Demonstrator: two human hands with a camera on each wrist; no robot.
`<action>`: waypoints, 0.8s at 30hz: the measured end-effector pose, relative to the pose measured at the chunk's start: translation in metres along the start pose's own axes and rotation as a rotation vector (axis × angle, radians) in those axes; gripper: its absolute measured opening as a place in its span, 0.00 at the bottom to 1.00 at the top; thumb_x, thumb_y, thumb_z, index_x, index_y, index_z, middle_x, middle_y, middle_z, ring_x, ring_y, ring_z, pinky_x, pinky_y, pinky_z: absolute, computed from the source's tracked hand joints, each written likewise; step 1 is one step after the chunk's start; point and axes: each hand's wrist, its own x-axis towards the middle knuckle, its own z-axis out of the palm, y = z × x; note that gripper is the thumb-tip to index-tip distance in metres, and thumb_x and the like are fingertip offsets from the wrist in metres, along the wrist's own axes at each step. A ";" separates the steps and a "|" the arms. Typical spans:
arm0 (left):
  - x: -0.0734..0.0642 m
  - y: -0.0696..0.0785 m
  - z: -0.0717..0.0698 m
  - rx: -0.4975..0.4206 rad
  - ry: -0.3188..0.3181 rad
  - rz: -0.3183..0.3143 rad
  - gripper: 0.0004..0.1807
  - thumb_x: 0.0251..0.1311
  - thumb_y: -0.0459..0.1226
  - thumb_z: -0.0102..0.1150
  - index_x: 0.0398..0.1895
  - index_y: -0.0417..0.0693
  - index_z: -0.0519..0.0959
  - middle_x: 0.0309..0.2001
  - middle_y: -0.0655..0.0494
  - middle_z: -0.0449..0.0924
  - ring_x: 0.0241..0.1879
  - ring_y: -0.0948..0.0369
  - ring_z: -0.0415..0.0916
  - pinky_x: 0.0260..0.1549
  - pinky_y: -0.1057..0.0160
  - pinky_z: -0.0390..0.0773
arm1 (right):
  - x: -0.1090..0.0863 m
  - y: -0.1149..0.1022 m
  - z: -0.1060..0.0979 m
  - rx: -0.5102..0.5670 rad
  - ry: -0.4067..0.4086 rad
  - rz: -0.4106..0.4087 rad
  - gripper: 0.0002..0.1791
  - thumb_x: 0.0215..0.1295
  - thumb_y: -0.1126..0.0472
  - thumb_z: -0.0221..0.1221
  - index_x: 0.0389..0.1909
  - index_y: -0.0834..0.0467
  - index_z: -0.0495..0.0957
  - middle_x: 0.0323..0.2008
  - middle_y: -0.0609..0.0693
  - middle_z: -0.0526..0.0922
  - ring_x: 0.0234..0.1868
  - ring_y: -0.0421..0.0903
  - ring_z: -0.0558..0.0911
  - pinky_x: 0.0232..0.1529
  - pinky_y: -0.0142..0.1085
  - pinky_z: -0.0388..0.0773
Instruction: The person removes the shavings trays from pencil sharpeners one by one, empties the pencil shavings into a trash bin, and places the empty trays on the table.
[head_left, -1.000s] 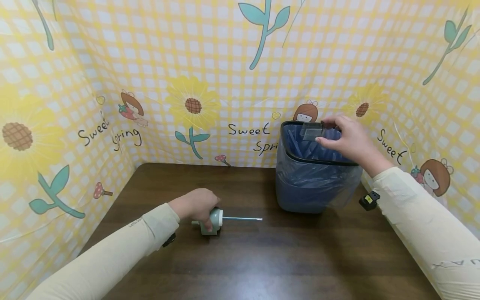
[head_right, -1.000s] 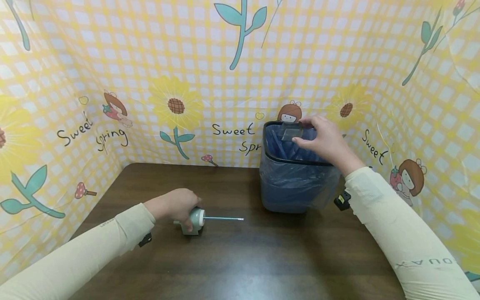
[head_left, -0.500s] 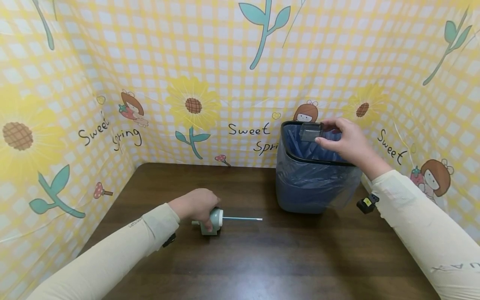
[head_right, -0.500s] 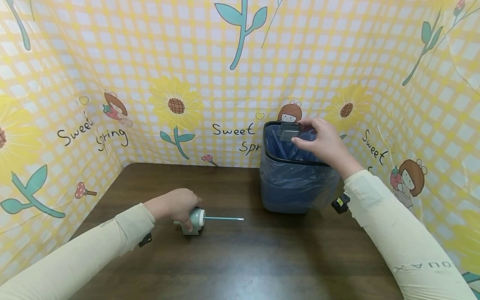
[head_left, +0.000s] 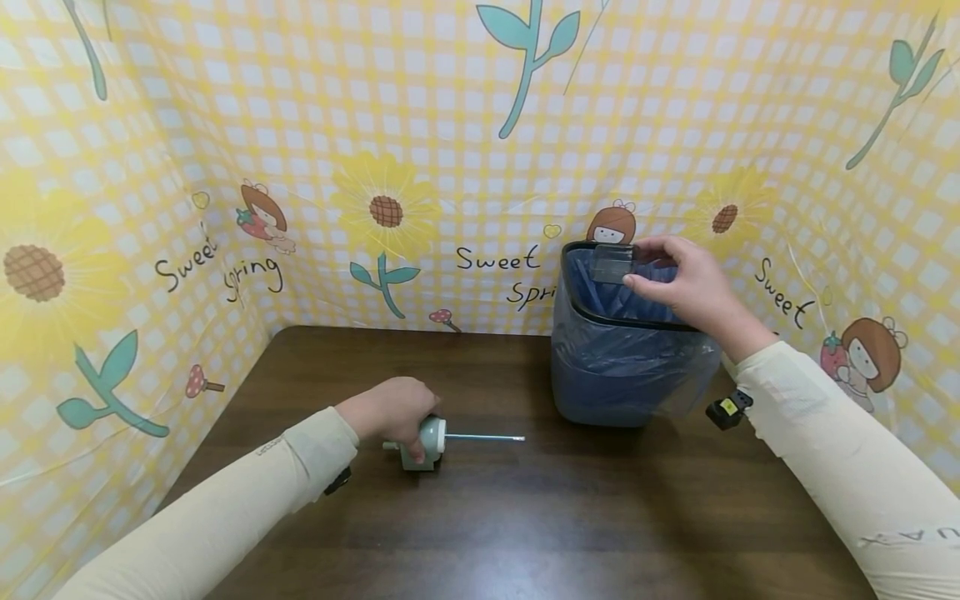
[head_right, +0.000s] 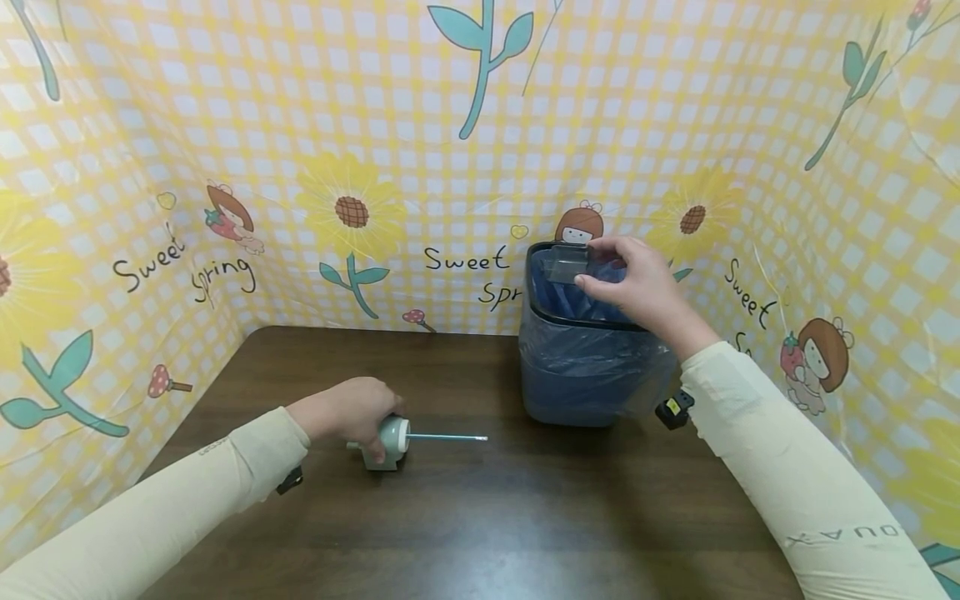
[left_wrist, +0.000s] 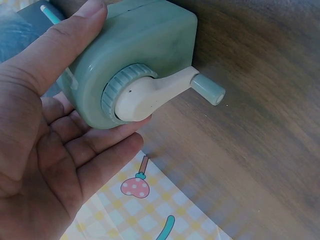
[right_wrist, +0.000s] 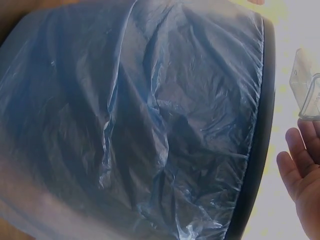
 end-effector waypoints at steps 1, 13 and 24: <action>0.000 0.000 0.000 -0.003 0.002 0.002 0.32 0.38 0.58 0.83 0.46 0.54 0.85 0.36 0.65 0.83 0.34 0.65 0.77 0.42 0.60 0.81 | 0.000 0.000 0.000 0.004 0.000 0.001 0.31 0.67 0.50 0.67 0.65 0.60 0.74 0.60 0.59 0.77 0.60 0.60 0.76 0.61 0.56 0.72; 0.002 -0.003 0.003 -0.010 0.004 -0.001 0.33 0.38 0.59 0.83 0.47 0.54 0.84 0.36 0.65 0.83 0.34 0.65 0.77 0.42 0.60 0.81 | -0.004 -0.008 0.005 0.056 -0.006 -0.005 0.31 0.67 0.48 0.67 0.67 0.56 0.73 0.63 0.55 0.76 0.60 0.56 0.76 0.60 0.55 0.72; 0.002 -0.003 0.005 -0.005 0.010 0.002 0.33 0.38 0.59 0.83 0.46 0.54 0.84 0.36 0.65 0.83 0.34 0.65 0.76 0.41 0.60 0.81 | -0.008 -0.020 0.013 0.094 -0.020 -0.061 0.29 0.68 0.52 0.67 0.66 0.57 0.74 0.62 0.56 0.76 0.59 0.55 0.77 0.61 0.54 0.72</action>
